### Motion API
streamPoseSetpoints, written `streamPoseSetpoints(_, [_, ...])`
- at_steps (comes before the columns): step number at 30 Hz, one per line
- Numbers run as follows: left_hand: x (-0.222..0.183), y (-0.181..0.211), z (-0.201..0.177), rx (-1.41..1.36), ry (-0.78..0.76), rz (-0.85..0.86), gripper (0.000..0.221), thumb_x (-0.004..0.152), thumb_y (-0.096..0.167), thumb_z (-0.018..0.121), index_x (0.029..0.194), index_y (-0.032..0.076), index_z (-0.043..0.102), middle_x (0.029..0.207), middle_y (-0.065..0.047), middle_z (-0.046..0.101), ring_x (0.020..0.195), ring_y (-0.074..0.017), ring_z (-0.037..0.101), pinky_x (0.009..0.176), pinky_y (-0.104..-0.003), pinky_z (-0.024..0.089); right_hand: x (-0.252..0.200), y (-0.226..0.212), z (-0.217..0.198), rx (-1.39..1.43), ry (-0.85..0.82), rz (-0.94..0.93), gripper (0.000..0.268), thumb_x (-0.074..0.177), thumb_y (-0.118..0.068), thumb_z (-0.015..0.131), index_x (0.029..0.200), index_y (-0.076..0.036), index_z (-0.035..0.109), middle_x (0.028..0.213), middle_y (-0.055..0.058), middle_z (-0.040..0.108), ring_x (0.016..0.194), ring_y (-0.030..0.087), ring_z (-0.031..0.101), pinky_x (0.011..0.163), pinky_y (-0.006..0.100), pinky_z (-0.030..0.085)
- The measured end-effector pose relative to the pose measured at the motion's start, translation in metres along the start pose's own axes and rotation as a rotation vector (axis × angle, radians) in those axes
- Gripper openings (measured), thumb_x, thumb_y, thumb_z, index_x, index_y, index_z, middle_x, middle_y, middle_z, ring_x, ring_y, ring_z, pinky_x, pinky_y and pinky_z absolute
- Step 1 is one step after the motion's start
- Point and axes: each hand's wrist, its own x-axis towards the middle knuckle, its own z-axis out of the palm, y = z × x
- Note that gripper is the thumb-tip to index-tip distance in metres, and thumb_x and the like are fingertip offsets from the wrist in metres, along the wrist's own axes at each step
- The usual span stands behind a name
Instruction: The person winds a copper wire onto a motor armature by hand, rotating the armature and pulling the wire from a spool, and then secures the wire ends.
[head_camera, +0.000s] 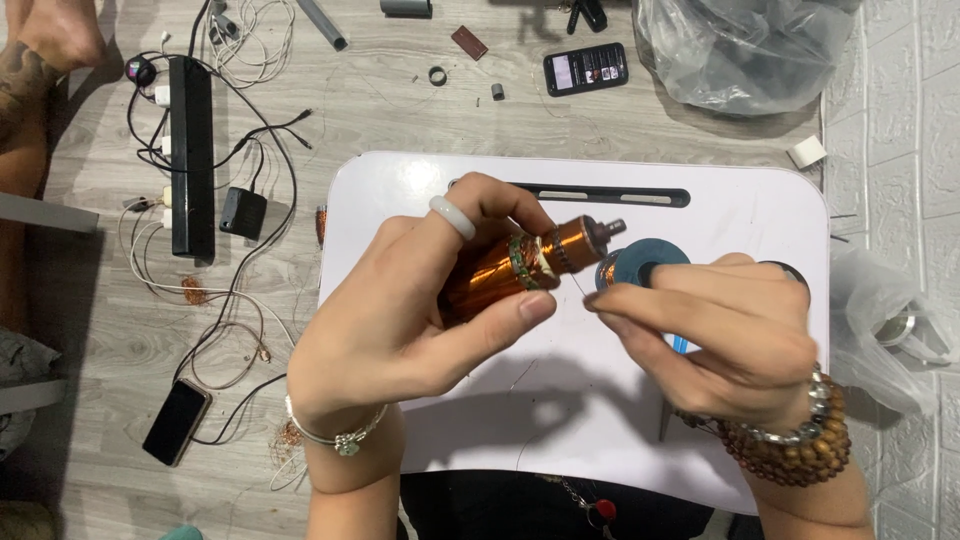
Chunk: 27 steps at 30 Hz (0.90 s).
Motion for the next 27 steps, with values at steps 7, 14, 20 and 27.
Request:
streamPoseSetpoints(7, [-0.004,0.004,-0.002,-0.054,-0.11,0.059,0.03,0.095,0.022,0.058,0.115,0.004,0.047,0.065,0.004,0.051,0.052,-0.0068,0.042,0.047,-0.021,0.033,-0.003,0.029,0.002,0.097,0.049,-0.033,0.013,0.091,-0.007,0.066,0.094,0.005,0.072,0.061,0.008,0.066,0.043,0.013,0.049,0.04,0.025,0.032])
streamPoseSetpoints(14, [0.002,0.008,0.019,-0.042,-0.31,0.038,0.038,0.095,0.025,0.056,0.121,0.002,0.04,0.056,0.0,0.047,0.042,-0.0154,0.042,0.043,-0.027,0.031,0.009,0.024,0.002,0.173,0.076,0.152,0.008,0.094,0.008,0.066,0.092,0.014,0.07,0.079,0.021,0.07,0.06,0.021,0.064,0.054,0.026,0.047])
streamPoseSetpoints(20, [0.013,0.002,0.03,0.041,-0.449,0.034,0.033,0.097,0.029,0.049,0.119,0.005,0.04,0.056,-0.003,0.06,0.047,-0.0264,0.058,0.051,-0.032,0.044,0.001,0.028,-0.006,0.089,0.167,0.078,0.009,0.097,0.012,0.067,0.094,0.02,0.069,0.065,0.019,0.057,0.052,0.022,0.046,0.052,0.031,0.033])
streamPoseSetpoints(27, [0.015,0.0,0.034,0.028,-0.492,0.037,0.03,0.099,0.031,0.045,0.112,0.004,0.042,0.055,-0.005,0.053,0.046,-0.0279,0.051,0.049,-0.034,0.042,-0.012,0.033,-0.013,-0.034,0.212,-0.005,0.012,0.1,0.009,0.066,0.1,0.019,0.072,0.055,0.013,0.042,0.048,0.023,0.035,0.051,0.037,0.026])
